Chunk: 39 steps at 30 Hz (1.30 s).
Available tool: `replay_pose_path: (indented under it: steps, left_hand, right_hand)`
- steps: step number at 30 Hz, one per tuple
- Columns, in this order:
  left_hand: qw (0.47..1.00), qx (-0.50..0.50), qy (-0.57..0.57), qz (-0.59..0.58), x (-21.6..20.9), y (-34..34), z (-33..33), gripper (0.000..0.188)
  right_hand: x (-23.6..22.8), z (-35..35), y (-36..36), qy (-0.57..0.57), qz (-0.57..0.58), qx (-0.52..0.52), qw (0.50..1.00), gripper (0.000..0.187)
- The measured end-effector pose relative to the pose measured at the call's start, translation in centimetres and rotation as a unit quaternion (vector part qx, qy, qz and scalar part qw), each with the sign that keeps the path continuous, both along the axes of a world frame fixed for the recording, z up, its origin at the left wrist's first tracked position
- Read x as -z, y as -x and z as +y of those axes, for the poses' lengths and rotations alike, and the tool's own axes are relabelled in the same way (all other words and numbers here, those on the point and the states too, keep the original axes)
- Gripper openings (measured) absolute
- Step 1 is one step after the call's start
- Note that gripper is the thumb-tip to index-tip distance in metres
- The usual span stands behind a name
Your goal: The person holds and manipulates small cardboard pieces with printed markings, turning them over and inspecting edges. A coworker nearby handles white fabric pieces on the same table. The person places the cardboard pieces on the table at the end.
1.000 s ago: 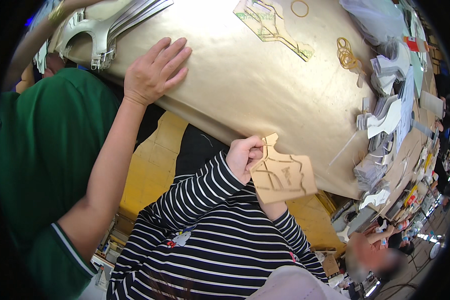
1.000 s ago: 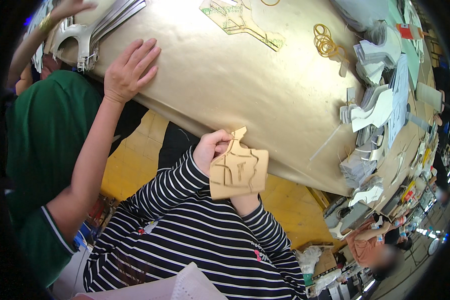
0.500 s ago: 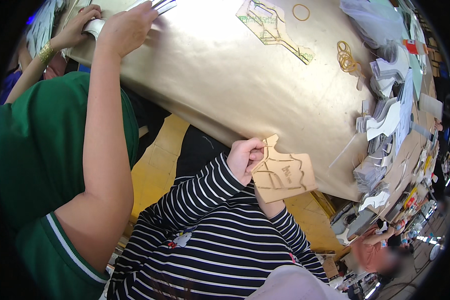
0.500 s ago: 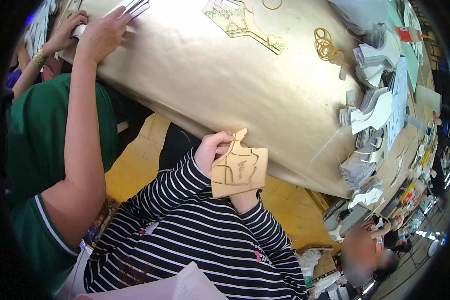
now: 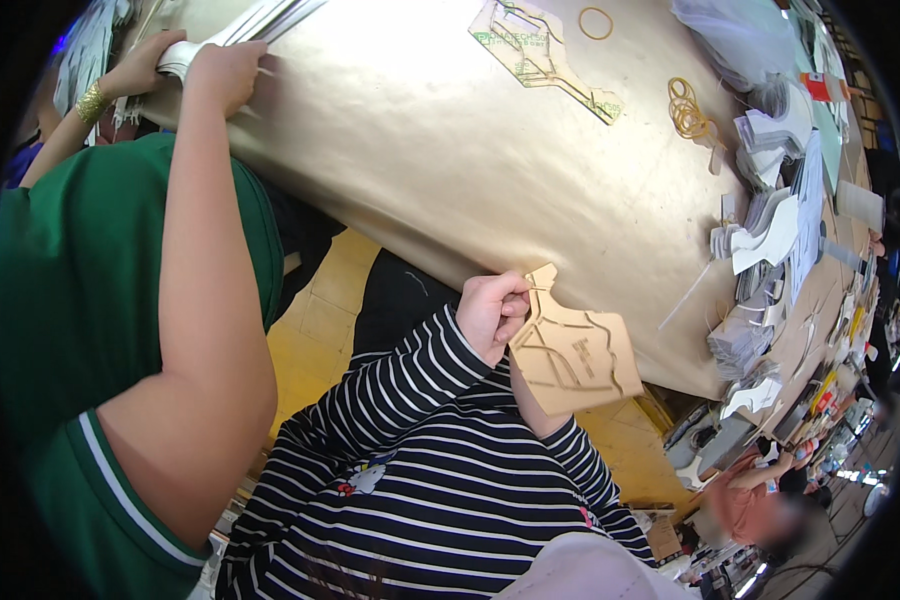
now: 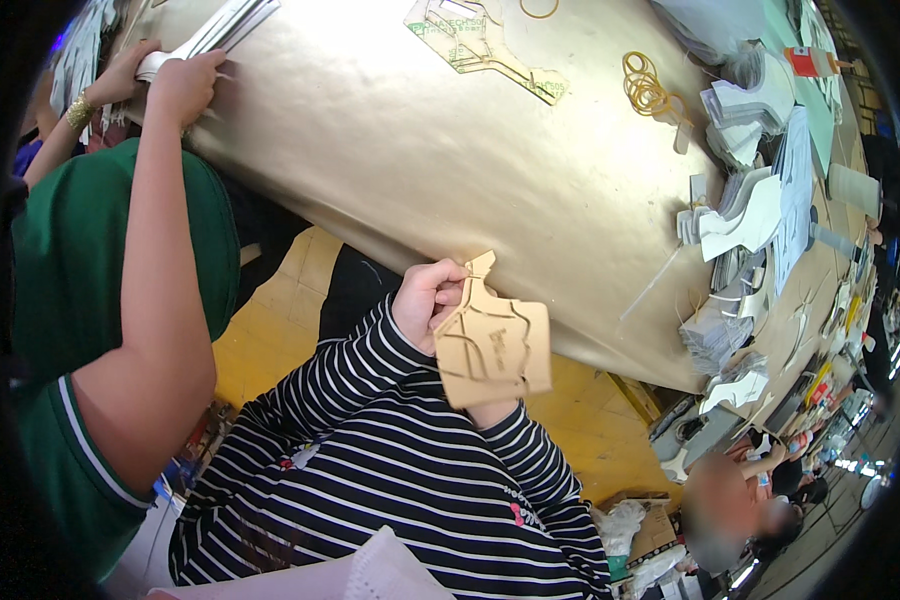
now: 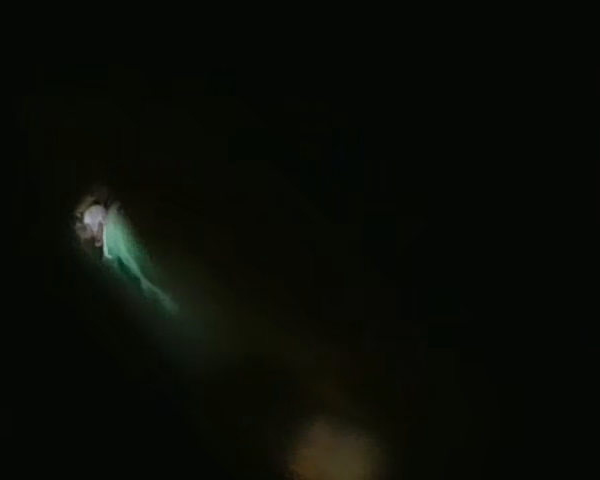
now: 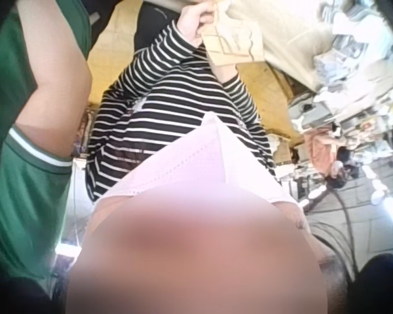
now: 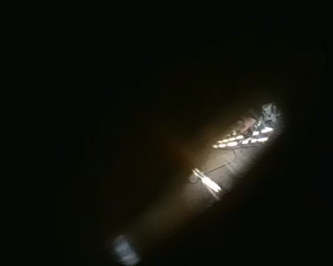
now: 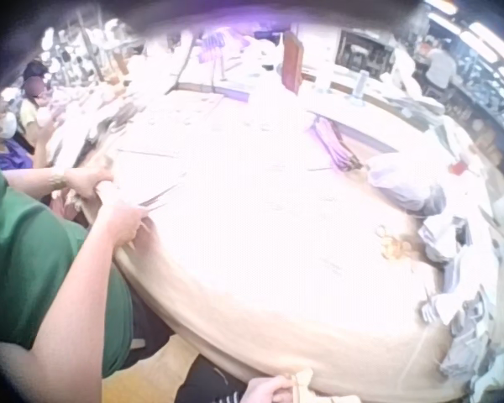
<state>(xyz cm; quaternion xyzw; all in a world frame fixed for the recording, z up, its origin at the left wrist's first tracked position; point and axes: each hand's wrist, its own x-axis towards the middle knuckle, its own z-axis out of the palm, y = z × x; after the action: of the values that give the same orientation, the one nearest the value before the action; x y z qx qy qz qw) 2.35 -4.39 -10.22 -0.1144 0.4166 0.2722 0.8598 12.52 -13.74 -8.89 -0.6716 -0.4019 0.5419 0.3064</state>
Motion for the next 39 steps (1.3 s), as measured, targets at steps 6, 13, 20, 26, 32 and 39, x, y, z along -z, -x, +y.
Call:
replay_pose_path:
  steps: [6,13,20,26,32,39]
  left_hand:
    - [1.0,-0.009,-0.004,0.007,0.3,-0.1,-0.2,0.021]
    - [1.0,-0.001,-0.005,0.003,1.1,-0.3,-0.6,0.022]
    - [0.996,0.015,-0.071,0.056,-1.0,0.0,-0.2,0.021]
    - [0.928,0.006,-0.331,0.17,-5.0,1.7,2.0,0.019]
    - [0.781,0.106,-0.531,0.31,-7.5,1.3,3.8,0.012]
    - [0.627,0.161,-0.646,0.404,-9.1,-0.1,3.7,0.006]
  right_hand:
    - [0.0,0.7,-0.1,-0.025,-0.079,-0.066,0.994,0.024]
    - [-1.2,0.9,-0.5,-0.029,-0.03,-0.021,0.999,0.022]
    - [-2.3,1.3,-1.9,0.007,0.06,0.037,0.998,0.02]
    - [-5.8,2.2,-5.2,-0.062,-0.311,-0.035,0.948,0.015]
    - [-10.2,5.9,-7.4,-0.09,-0.158,0.189,0.965,0.009]
    - [-10.5,8.8,-5.1,-0.155,-0.104,0.033,0.982,0.009]
